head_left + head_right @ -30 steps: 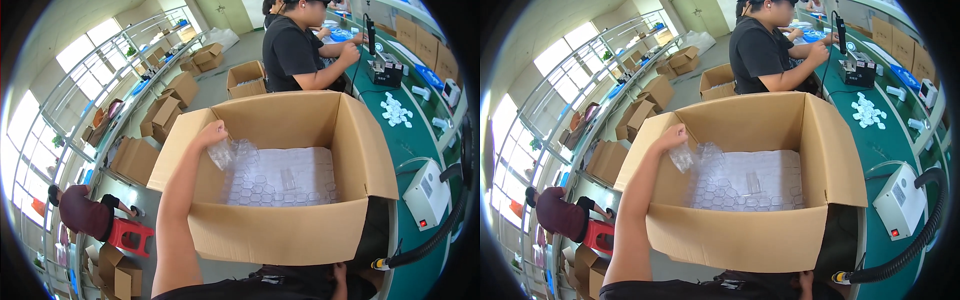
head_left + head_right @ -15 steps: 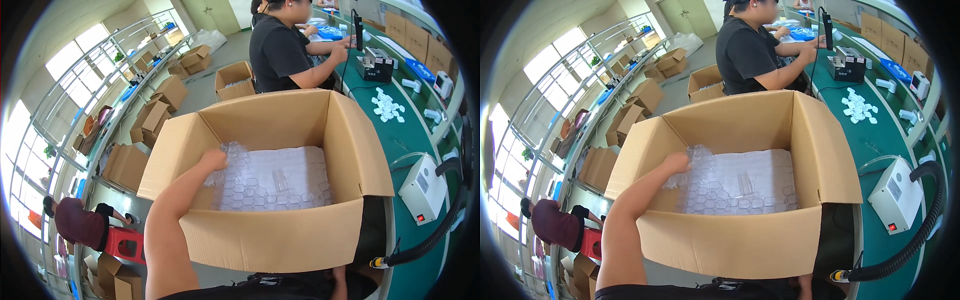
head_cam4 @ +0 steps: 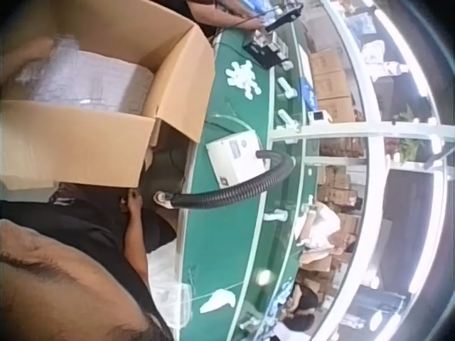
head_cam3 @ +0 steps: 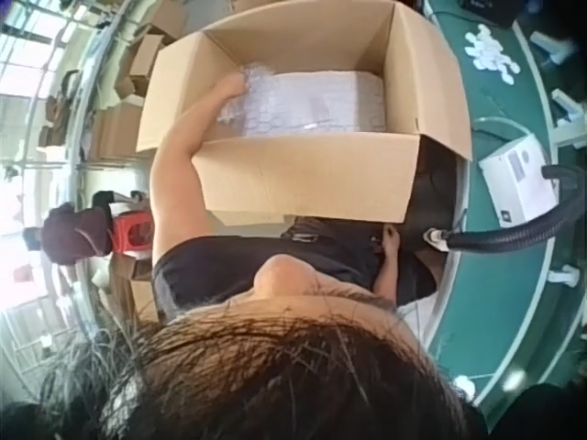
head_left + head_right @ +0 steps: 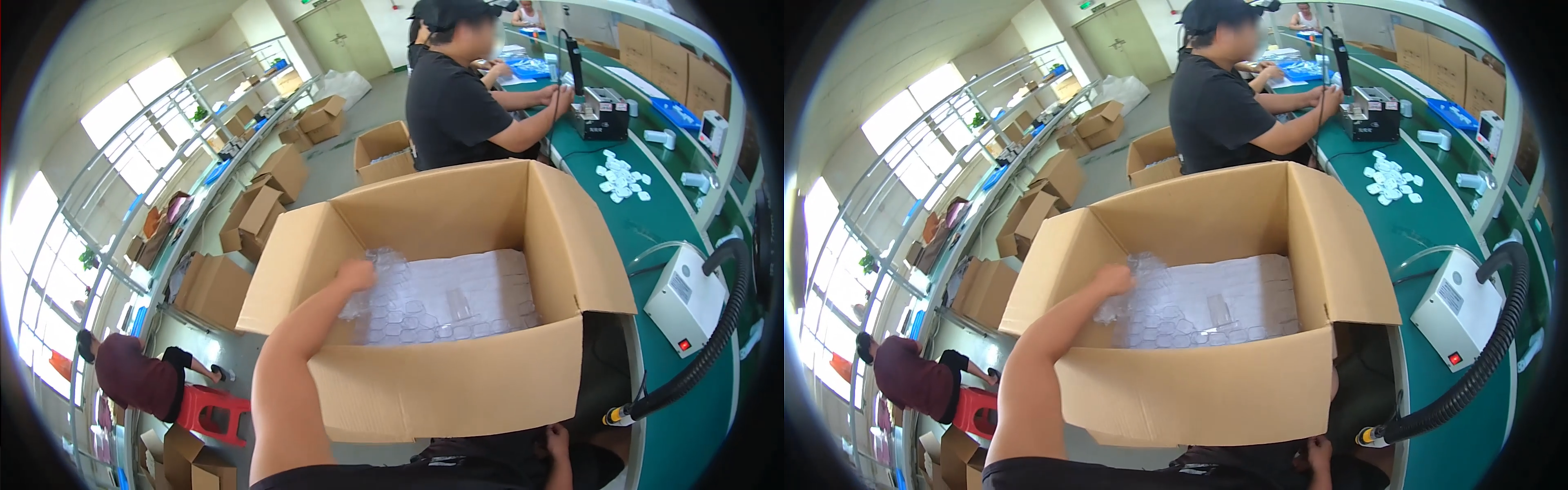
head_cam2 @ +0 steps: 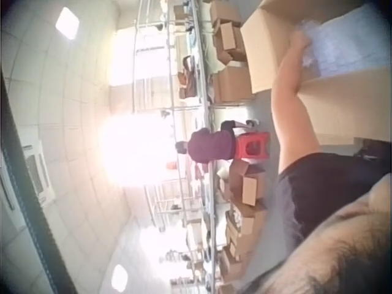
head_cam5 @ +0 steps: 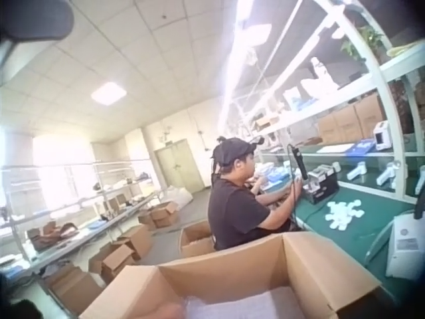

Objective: The person retrieves plastic covers from a box, picks up handheld fans from a conveyor belt, blows air over them with an air nozzle, attaches the plastic covers to the fans, and places the fans back onto the conveyor belt.

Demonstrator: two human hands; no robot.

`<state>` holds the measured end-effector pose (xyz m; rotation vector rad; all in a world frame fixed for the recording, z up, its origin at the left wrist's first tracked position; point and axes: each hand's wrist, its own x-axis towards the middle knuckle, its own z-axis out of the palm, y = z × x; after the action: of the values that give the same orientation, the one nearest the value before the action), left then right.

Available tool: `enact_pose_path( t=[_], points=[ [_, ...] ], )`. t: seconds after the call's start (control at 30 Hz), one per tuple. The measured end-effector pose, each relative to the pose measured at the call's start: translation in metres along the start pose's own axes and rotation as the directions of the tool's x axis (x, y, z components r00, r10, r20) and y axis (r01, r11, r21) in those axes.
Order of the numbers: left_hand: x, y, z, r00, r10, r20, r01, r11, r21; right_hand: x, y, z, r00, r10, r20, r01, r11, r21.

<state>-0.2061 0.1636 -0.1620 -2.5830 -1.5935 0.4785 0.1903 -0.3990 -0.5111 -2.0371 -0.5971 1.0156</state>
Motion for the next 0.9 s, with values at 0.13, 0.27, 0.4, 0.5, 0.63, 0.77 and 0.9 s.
enact_pose_path(
  t=[0.13,0.27,0.4,0.5,0.63,0.77,0.9],
  points=[
    [-0.007,-0.015,0.028,0.999,0.023,-0.024,-0.022,0.998,0.061,0.005,0.004,0.002,0.994,0.01,0.109,-0.026,0.989,0.147],
    [-0.001,0.006,0.006,0.994,0.057,-0.089,-0.056,0.998,0.017,-0.012,-0.022,-0.022,0.969,0.134,0.205,-0.194,0.932,0.306],
    [-0.007,-0.015,-0.031,0.996,-0.04,-0.085,0.03,0.993,-0.115,-0.058,-0.132,-0.026,0.929,0.248,0.274,-0.292,0.948,0.131],
    [0.006,0.011,-0.071,0.998,-0.025,-0.058,0.007,0.957,-0.29,-0.048,-0.109,-0.039,0.915,0.315,0.252,-0.369,0.907,0.203],
    [0.01,-0.013,-0.018,0.995,0.078,-0.058,-0.078,0.997,0.003,-0.01,-0.041,-0.018,0.963,0.227,0.143,-0.261,0.917,0.303],
    [-0.009,-0.028,-0.07,0.985,0.021,-0.173,-0.048,0.987,-0.156,-0.028,-0.084,-0.007,0.978,0.166,0.125,-0.199,0.924,0.328],
    [-0.016,-0.021,-0.09,0.947,0.039,-0.318,-0.1,0.979,-0.177,-0.024,-0.054,-0.019,0.985,0.08,0.153,-0.126,0.938,0.324]
  ],
)
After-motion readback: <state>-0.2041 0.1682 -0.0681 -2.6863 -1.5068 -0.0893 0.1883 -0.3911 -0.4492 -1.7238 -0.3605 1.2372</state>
